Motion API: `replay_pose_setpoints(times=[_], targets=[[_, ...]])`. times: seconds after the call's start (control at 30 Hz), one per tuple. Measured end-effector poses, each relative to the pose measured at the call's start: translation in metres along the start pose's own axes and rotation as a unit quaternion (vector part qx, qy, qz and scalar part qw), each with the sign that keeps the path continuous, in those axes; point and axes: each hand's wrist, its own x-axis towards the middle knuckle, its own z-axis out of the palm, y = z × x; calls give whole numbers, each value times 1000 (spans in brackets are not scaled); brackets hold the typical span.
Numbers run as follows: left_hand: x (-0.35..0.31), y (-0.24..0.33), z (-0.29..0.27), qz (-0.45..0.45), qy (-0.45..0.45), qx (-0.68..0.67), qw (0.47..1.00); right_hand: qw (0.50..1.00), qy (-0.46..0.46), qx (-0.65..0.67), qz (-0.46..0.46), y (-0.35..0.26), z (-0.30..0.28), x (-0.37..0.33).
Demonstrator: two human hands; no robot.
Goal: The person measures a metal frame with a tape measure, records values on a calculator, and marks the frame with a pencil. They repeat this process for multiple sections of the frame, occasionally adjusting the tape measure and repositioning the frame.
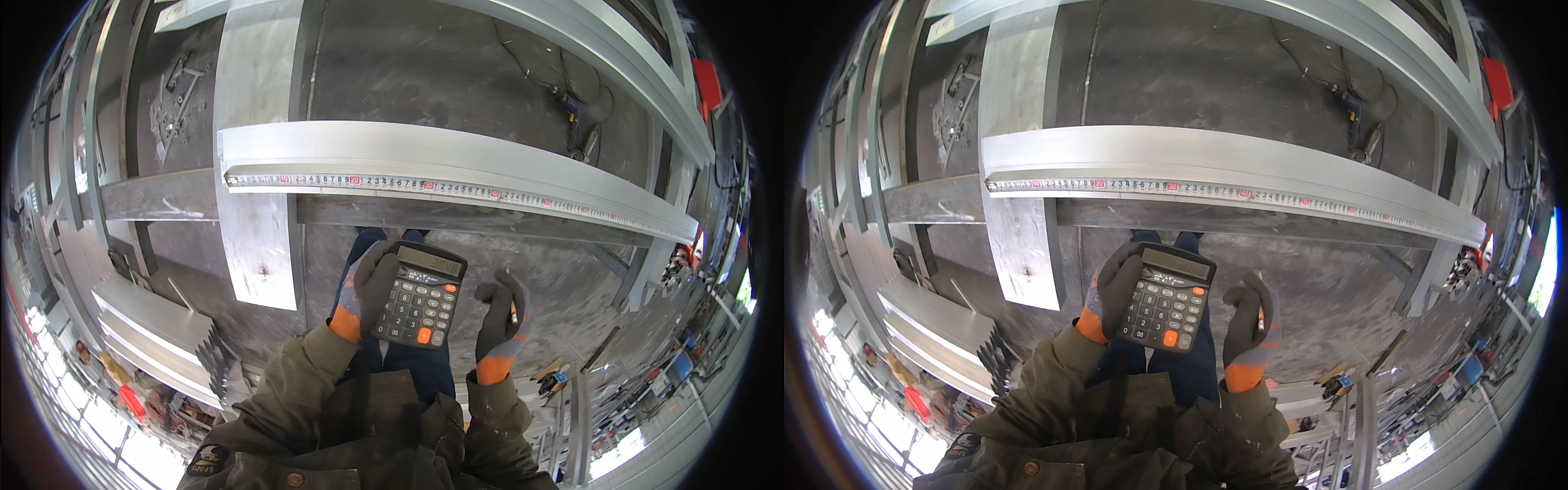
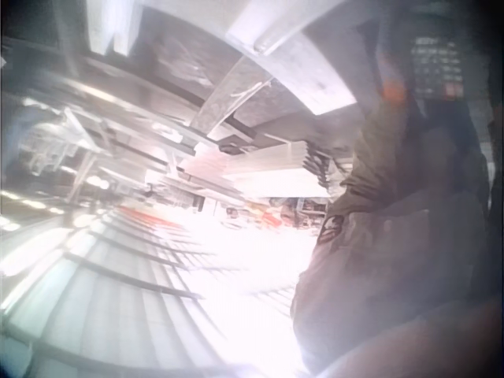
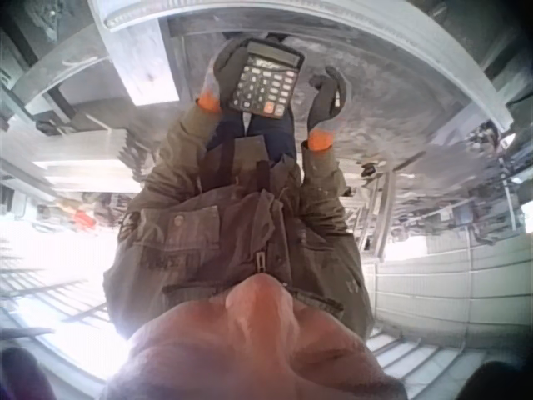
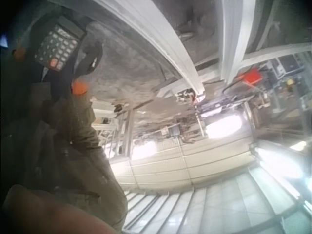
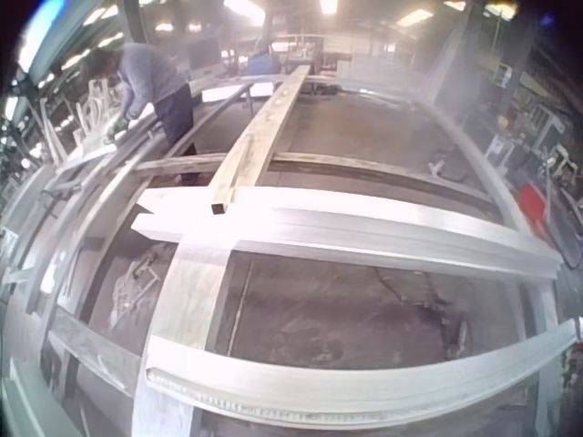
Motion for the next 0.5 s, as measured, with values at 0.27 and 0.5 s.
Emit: replay_pose_setpoints(times=[0.27,0.5], targets=[[-14,9,10,-3,-30,23,999,983,-102,109,105,15,-8,-81],[-15,17,18,17,-29,106,994,981,-87,145,90,19,-3,-95]])
